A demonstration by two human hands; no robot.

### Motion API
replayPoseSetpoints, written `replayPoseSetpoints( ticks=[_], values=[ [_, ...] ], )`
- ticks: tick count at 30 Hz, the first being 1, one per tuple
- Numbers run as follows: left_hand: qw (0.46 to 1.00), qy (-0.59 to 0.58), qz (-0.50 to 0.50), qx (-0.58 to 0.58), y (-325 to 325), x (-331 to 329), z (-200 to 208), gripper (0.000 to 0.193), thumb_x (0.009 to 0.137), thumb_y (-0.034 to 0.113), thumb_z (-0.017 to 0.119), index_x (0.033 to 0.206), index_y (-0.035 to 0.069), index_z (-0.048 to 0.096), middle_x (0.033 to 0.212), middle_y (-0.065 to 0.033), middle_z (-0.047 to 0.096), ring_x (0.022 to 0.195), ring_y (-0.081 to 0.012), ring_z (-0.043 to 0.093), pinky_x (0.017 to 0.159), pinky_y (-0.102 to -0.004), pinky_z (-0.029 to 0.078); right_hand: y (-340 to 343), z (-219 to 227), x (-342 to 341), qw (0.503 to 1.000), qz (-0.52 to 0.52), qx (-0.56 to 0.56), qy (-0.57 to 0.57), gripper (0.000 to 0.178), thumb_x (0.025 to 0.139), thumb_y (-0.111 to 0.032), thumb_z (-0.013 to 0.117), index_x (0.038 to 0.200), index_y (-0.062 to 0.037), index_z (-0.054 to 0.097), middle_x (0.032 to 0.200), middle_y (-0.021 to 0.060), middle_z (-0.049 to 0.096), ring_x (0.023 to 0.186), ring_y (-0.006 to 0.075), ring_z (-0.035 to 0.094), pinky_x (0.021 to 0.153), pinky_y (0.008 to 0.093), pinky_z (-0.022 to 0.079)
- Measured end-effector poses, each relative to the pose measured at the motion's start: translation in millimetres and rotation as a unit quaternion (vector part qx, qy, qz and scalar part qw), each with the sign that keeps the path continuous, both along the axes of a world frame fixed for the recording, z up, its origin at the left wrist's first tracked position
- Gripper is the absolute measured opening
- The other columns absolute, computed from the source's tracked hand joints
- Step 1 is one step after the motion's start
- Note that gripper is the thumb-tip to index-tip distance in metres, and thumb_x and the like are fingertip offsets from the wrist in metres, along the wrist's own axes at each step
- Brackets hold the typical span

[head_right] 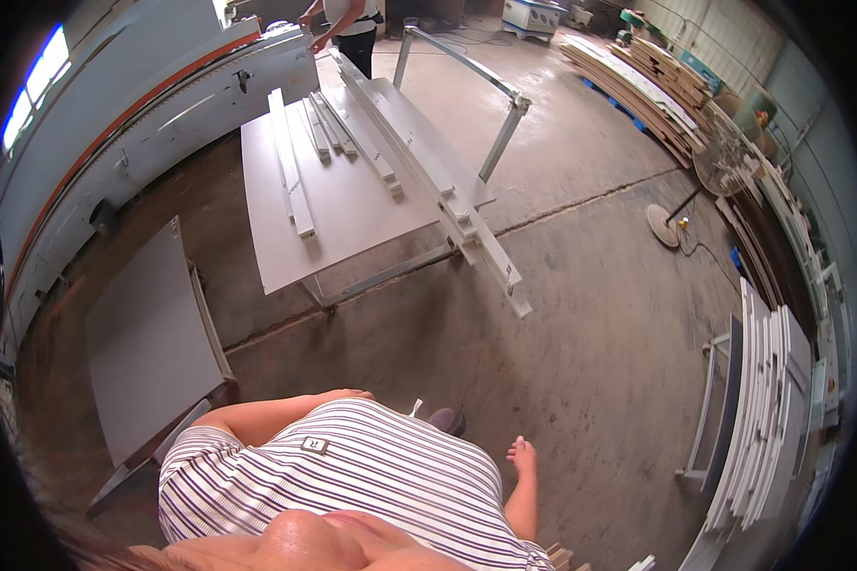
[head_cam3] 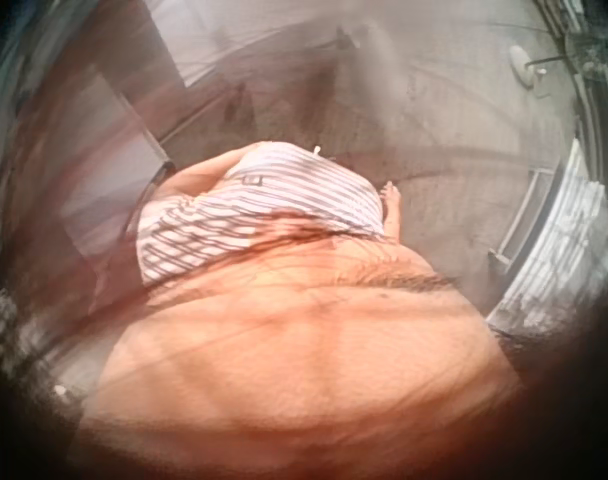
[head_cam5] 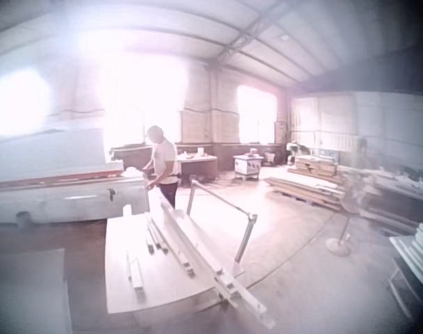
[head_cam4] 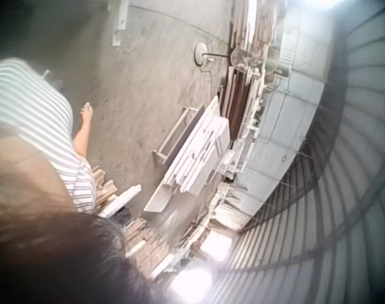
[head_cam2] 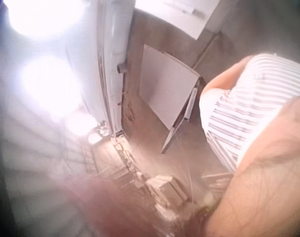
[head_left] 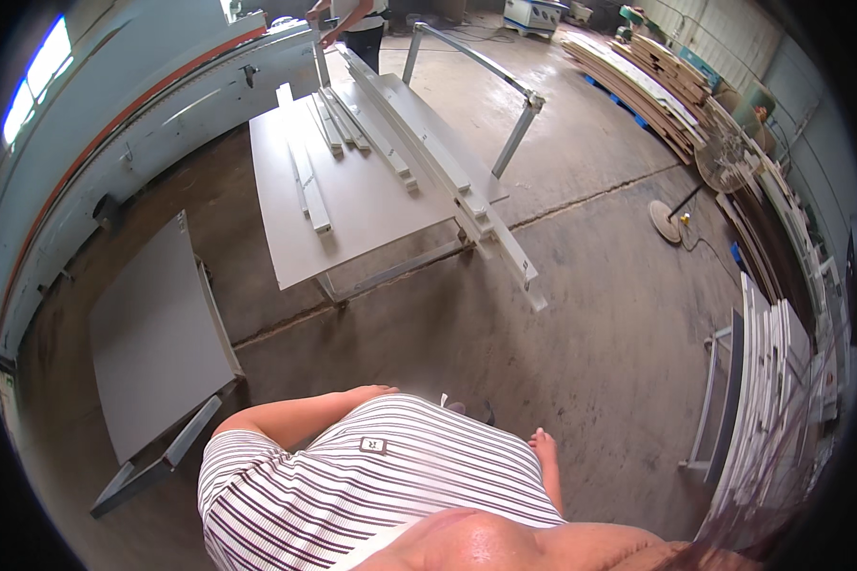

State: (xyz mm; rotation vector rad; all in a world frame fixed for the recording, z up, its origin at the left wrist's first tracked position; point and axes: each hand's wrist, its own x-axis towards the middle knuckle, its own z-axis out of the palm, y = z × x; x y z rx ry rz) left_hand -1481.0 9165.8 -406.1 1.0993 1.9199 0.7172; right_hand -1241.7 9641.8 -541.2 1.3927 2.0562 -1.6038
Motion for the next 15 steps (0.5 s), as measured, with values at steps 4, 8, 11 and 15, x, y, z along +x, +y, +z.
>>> replayPoseSetpoints(
  ticks=[4, 8, 11, 15],
  values=[
    [0.978, -0.047, 0.151, -0.135, 25, -38, -1, 0.044, 0.094, 0.04, 0.056, 0.123, 0.007, 0.056, 0.12, -0.0195, 0.063, 0.113, -0.0371, 0.06, 0.095, -0.0443, 0.048, 31, -6, -71, 0.997, 0.077, -0.022, 0.01, 0.043, 0.1, -0.038, 0.051, 0.095, 0.0024, 0.065, 0.077, 0.0095, 0.068, 0.058, 0.0159, 0.064, 0.06, 0.031, 0.053],
    [0.938, -0.134, 0.296, -0.118, 20, -76, -29, 0.043, 0.097, 0.036, 0.057, 0.122, 0.001, 0.058, 0.112, -0.017, 0.068, 0.101, -0.0279, 0.066, 0.089, -0.0392, 0.05, 45, -4, -115, 0.989, 0.136, 0.038, -0.037, 0.043, 0.099, -0.037, 0.053, 0.093, 0.003, 0.065, 0.075, 0.0104, 0.068, 0.058, 0.0167, 0.065, 0.056, 0.031, 0.053],
    [0.891, -0.153, 0.417, -0.091, 4, -120, -50, 0.041, 0.098, 0.037, 0.055, 0.112, -0.001, 0.064, 0.098, -0.0129, 0.07, 0.083, -0.0205, 0.068, 0.076, -0.0361, 0.054, 50, 11, -138, 0.972, 0.217, 0.083, -0.042, 0.042, 0.099, -0.036, 0.053, 0.093, 0.0041, 0.065, 0.076, 0.0114, 0.068, 0.058, 0.017, 0.065, 0.055, 0.031, 0.053],
    [0.774, -0.19, 0.602, -0.047, -42, -219, -87, 0.04, 0.098, 0.039, 0.053, 0.099, 0.0, 0.065, 0.087, -0.0102, 0.068, 0.071, -0.0193, 0.065, 0.06, -0.0355, 0.052, 46, 22, -178, 0.972, 0.194, 0.067, -0.116, 0.039, 0.097, -0.033, 0.056, 0.094, 0.0048, 0.065, 0.076, 0.0127, 0.068, 0.058, 0.0179, 0.065, 0.056, 0.032, 0.054]
  ],
)
